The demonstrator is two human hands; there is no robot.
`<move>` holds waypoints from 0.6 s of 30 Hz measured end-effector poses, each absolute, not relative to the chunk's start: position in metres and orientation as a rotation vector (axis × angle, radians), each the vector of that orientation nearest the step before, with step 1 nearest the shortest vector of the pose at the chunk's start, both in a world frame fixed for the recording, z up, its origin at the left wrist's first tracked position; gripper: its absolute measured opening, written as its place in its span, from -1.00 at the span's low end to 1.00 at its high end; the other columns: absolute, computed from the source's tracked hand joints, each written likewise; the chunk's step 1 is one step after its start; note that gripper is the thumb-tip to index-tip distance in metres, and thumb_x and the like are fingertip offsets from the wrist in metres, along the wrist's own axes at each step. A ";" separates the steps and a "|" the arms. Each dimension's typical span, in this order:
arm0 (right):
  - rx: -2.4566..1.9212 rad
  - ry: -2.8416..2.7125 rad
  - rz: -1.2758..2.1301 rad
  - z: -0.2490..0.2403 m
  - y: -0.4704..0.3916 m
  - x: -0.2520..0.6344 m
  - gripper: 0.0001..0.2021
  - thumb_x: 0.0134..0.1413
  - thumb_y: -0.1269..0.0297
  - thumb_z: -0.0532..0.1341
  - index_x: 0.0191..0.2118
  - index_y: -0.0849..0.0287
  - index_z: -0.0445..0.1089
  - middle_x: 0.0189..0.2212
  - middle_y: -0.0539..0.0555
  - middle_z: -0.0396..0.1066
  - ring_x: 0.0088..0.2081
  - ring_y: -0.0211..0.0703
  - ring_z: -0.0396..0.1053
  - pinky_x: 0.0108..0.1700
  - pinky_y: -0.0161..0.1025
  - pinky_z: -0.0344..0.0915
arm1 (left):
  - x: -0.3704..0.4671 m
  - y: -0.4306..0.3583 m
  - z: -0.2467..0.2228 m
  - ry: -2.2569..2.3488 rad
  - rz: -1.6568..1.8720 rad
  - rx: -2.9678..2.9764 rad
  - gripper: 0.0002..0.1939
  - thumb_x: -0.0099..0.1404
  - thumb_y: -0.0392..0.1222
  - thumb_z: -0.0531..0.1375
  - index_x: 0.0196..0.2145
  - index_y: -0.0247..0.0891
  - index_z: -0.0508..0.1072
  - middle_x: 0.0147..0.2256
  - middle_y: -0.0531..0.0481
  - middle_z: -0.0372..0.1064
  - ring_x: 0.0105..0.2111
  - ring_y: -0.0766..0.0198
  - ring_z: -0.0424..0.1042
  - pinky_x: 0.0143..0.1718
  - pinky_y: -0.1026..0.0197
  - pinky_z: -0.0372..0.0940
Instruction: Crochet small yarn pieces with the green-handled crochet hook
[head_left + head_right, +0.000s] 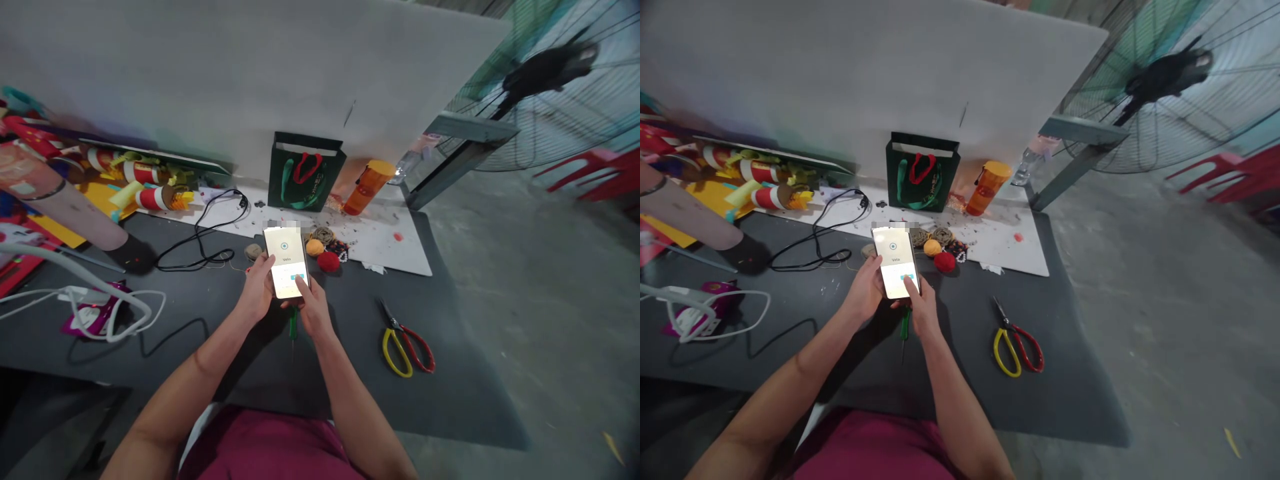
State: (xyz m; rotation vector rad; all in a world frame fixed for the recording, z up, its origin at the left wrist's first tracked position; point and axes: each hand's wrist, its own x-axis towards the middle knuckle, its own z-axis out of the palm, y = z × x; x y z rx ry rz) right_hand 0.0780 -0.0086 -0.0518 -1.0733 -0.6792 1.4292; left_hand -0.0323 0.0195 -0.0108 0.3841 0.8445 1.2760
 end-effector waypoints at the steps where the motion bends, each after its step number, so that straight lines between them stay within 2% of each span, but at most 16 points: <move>1: -1.073 -0.671 1.427 -0.052 -0.009 0.078 -0.56 -0.11 -0.02 0.40 -0.17 0.18 0.45 -0.30 0.12 0.58 -0.31 -0.02 0.53 -0.46 -0.19 0.50 | -0.032 0.019 -0.011 0.846 1.274 0.380 -0.76 0.15 -0.11 0.31 -0.27 -0.21 0.39 -0.21 -0.07 0.57 -0.11 0.03 0.53 -0.10 0.03 0.42; 10: -1.072 -0.668 1.405 -0.052 -0.008 0.076 -0.60 -0.07 -0.02 0.38 -0.21 0.18 0.45 -0.34 0.09 0.58 -0.42 -0.10 0.51 -0.54 -0.24 0.46 | -0.030 0.019 -0.009 0.848 1.276 0.376 -0.75 0.14 -0.09 0.32 -0.28 -0.21 0.38 -0.20 -0.08 0.56 -0.06 -0.01 0.50 -0.08 0.02 0.41; 18: -1.067 -0.666 1.411 -0.053 -0.009 0.078 -0.55 -0.09 -0.08 0.38 -0.19 0.18 0.47 -0.33 0.11 0.58 -0.41 -0.08 0.50 -0.58 -0.25 0.42 | -0.031 0.019 -0.015 0.858 1.278 0.360 -0.74 0.14 -0.05 0.33 -0.30 -0.19 0.38 -0.25 -0.04 0.57 -0.13 0.04 0.53 -0.12 0.06 0.42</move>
